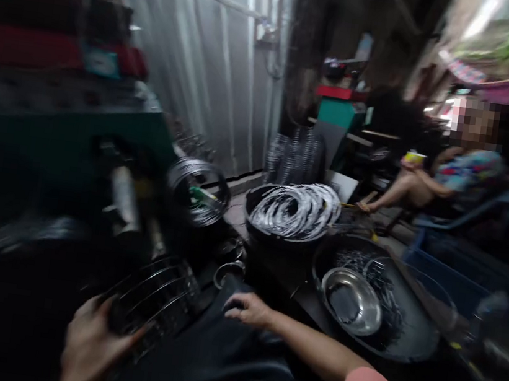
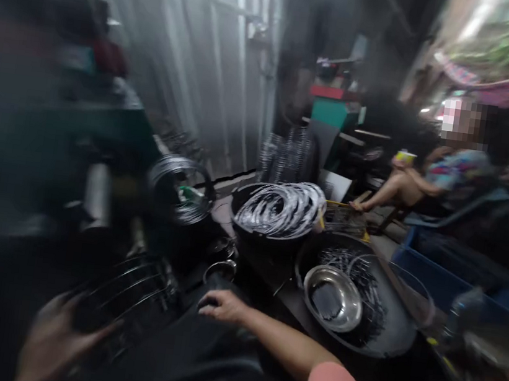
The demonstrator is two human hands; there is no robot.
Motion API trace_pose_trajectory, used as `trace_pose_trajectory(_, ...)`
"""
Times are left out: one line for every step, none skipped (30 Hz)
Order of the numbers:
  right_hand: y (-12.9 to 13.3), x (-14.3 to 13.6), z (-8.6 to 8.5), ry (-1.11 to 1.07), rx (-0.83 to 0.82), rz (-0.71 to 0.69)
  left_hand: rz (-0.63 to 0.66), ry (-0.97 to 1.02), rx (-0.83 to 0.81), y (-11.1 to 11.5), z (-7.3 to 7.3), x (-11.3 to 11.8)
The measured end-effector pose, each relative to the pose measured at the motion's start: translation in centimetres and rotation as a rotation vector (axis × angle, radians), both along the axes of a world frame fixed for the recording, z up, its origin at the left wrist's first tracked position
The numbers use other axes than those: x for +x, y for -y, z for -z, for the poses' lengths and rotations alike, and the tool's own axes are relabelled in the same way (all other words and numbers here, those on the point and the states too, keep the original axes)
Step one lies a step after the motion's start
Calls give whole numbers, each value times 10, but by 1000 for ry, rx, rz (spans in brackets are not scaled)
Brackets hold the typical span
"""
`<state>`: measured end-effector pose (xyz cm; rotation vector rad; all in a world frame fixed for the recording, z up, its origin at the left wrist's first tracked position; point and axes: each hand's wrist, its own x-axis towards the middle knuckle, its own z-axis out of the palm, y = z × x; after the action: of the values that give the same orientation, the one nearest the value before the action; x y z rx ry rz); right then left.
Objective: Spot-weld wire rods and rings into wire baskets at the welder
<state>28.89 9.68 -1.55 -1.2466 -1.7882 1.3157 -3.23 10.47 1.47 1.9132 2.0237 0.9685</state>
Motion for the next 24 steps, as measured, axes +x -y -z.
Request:
trace_pose_trajectory(-4,-7,-17,-28,43,-65,2,-93,28,2,-9,7)
trace_pose_trajectory(-10,-14,-34,-58,66,-117,12,-175,35,4,-17,13)
trace_pose_trajectory(-17,-21,-50,-74,65,-170,25,-245,13,3,-24,18)
trace_pose_trajectory(-27,-29,-65,-77,38,-239,16,-296,-8,2,-30,22)
trace_pose_trajectory(-37,-38,-77,-66,-20,-328,-2,-331,-27,0,-34,24)
trace_pose_trajectory(-47,-47,-87,-49,-77,-413,-23,-349,-44,-1,-37,26)
trace_pose_trajectory(-57,-57,-93,-23,-117,-479,-39,-358,-61,-3,-39,26)
trace_pose_trajectory(-64,-68,-98,7,-134,-520,-51,-358,-74,-3,-39,27)
trace_pose_trajectory(-71,-78,-99,38,-123,-536,-56,-353,-83,-2,-39,27)
trace_pose_trajectory(-75,-88,-99,75,-86,-532,-53,-347,-89,-2,-39,28)
trace_pose_trajectory(-78,-97,-97,119,-25,-512,-45,-341,-91,-1,-38,28)
trace_pose_trajectory(-81,-106,-93,170,54,-490,-30,-335,-90,-1,-37,29)
trace_pose_trajectory(-82,-113,-89,226,147,-469,-11,-328,-88,-2,-36,29)
trace_pose_trajectory(-83,-119,-85,285,244,-451,5,-319,-87,-3,-35,29)
trace_pose_trajectory(-84,-124,-81,341,336,-440,18,-308,-89,-4,-34,28)
trace_pose_trajectory(-84,-128,-77,387,413,-435,28,-294,-95,-6,-33,27)
trace_pose_trajectory(-84,-129,-74,418,468,-441,36,-279,-102,-7,-33,26)
trace_pose_trajectory(-85,-130,-72,435,499,-457,43,-264,-109,-8,-32,25)
trace_pose_trajectory(-86,-129,-70,435,510,-477,50,-250,-116,-9,-32,24)
trace_pose_trajectory(-87,-127,-70,424,508,-504,58,-237,-121,-10,-32,23)
trace_pose_trajectory(-89,-125,-70,405,499,-533,64,-225,-124,-10,-32,22)
trace_pose_trajectory(-91,-122,-70,384,486,-557,68,-215,-128,-11,-33,22)
trace_pose_trajectory(-92,-120,-70,362,473,-576,70,-206,-133,-11,-33,21)
trace_pose_trajectory(-94,-119,-70,345,464,-583,70,-200,-139,-12,-33,21)
